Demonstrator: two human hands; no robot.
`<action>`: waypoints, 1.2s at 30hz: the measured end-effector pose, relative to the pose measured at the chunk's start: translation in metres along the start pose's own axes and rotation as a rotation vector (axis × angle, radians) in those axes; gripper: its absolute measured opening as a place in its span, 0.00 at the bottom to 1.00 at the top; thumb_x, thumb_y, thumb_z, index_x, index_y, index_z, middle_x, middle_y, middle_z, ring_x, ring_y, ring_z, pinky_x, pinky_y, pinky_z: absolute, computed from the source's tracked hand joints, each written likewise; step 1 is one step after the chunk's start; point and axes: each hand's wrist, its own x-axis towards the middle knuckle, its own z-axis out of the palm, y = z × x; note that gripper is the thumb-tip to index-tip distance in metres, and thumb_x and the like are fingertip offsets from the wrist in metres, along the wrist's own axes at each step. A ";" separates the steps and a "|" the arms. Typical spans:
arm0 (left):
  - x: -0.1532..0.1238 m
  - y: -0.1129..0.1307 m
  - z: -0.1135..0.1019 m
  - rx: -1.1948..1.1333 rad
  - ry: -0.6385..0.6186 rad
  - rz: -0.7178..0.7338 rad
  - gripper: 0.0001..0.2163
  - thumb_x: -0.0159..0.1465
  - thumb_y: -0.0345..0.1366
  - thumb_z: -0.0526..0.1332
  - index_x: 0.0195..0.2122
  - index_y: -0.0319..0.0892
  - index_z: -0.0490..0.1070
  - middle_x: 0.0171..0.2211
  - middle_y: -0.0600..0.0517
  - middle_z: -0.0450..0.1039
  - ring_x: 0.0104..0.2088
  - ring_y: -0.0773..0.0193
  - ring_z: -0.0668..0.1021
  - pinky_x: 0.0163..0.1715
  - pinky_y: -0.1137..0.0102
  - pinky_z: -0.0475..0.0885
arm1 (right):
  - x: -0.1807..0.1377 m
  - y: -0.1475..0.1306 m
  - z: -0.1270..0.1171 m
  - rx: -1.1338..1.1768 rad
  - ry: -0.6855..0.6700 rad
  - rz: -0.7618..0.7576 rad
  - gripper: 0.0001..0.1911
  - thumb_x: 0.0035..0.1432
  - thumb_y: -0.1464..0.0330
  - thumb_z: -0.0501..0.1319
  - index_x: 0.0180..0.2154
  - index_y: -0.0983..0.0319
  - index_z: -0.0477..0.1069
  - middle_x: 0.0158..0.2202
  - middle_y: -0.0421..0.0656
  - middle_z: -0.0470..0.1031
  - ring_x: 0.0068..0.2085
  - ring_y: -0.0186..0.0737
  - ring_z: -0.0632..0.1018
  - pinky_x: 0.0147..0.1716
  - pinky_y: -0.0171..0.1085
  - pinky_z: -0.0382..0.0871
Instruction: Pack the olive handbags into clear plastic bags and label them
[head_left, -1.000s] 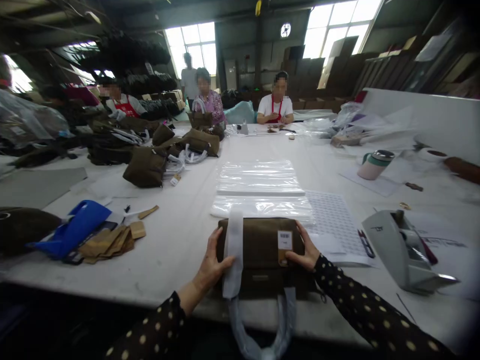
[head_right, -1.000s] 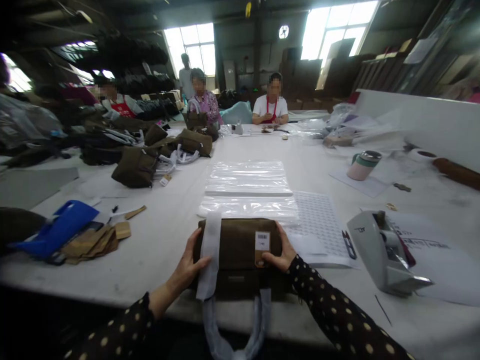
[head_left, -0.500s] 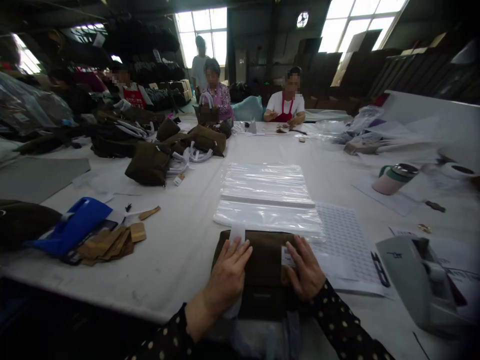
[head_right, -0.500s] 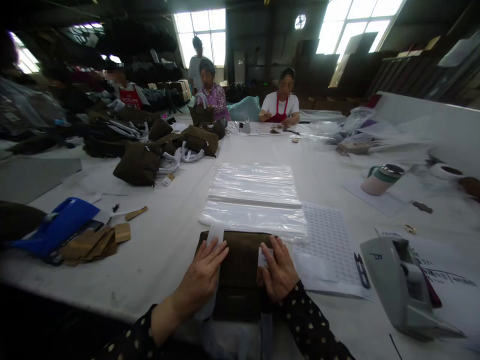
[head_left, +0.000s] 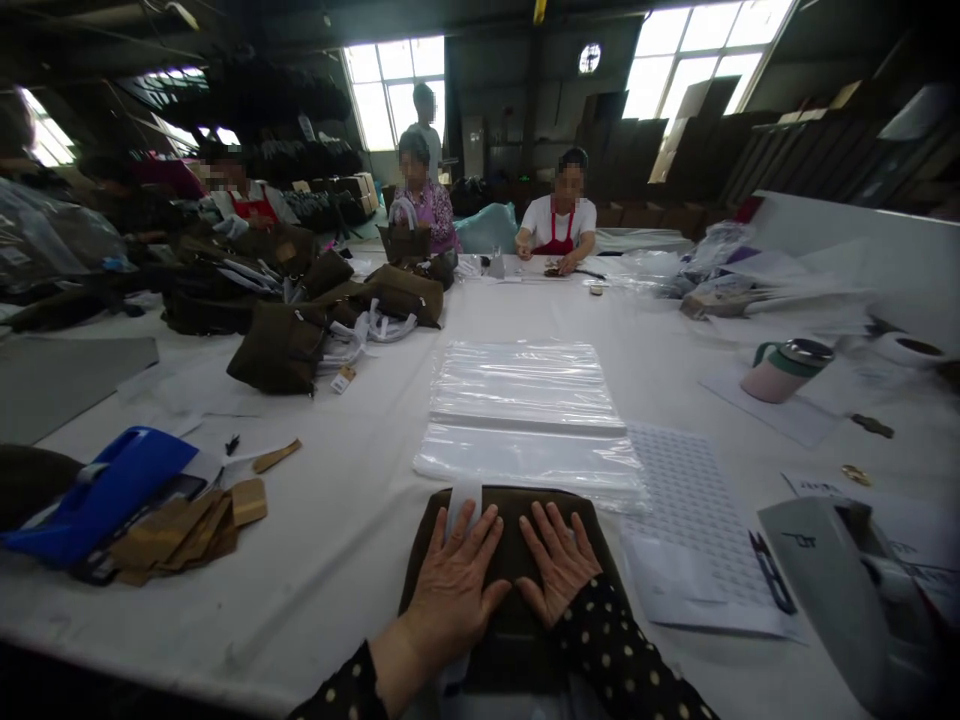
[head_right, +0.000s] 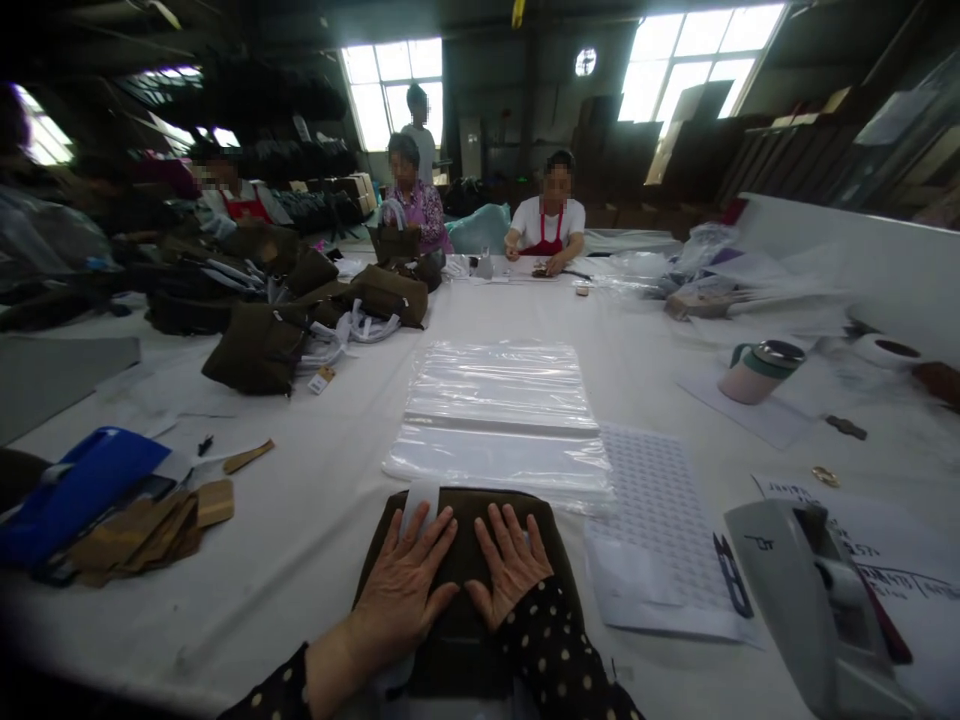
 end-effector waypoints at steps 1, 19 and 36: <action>-0.002 -0.001 -0.008 -0.059 -0.004 0.012 0.27 0.63 0.44 0.51 0.62 0.45 0.48 0.61 0.48 0.52 0.62 0.48 0.49 0.58 0.45 0.44 | -0.002 0.001 -0.005 0.023 0.025 -0.028 0.36 0.49 0.57 0.58 0.58 0.61 0.56 0.61 0.51 0.52 0.61 0.55 0.53 0.56 0.58 0.46; 0.180 -0.146 0.045 -0.292 -0.290 -0.312 0.10 0.48 0.39 0.68 0.28 0.39 0.73 0.30 0.51 0.74 0.32 0.62 0.75 0.34 0.69 0.69 | 0.132 0.175 0.044 0.470 -0.370 0.124 0.07 0.43 0.66 0.63 0.28 0.61 0.74 0.29 0.43 0.74 0.30 0.38 0.74 0.34 0.37 0.70; 0.160 -0.132 0.017 -0.028 -0.262 -0.032 0.12 0.57 0.36 0.58 0.42 0.36 0.68 0.41 0.39 0.70 0.44 0.50 0.72 0.43 0.60 0.66 | 0.160 0.185 0.018 0.324 -0.616 0.077 0.14 0.56 0.72 0.50 0.30 0.61 0.73 0.28 0.41 0.76 0.30 0.36 0.75 0.33 0.33 0.65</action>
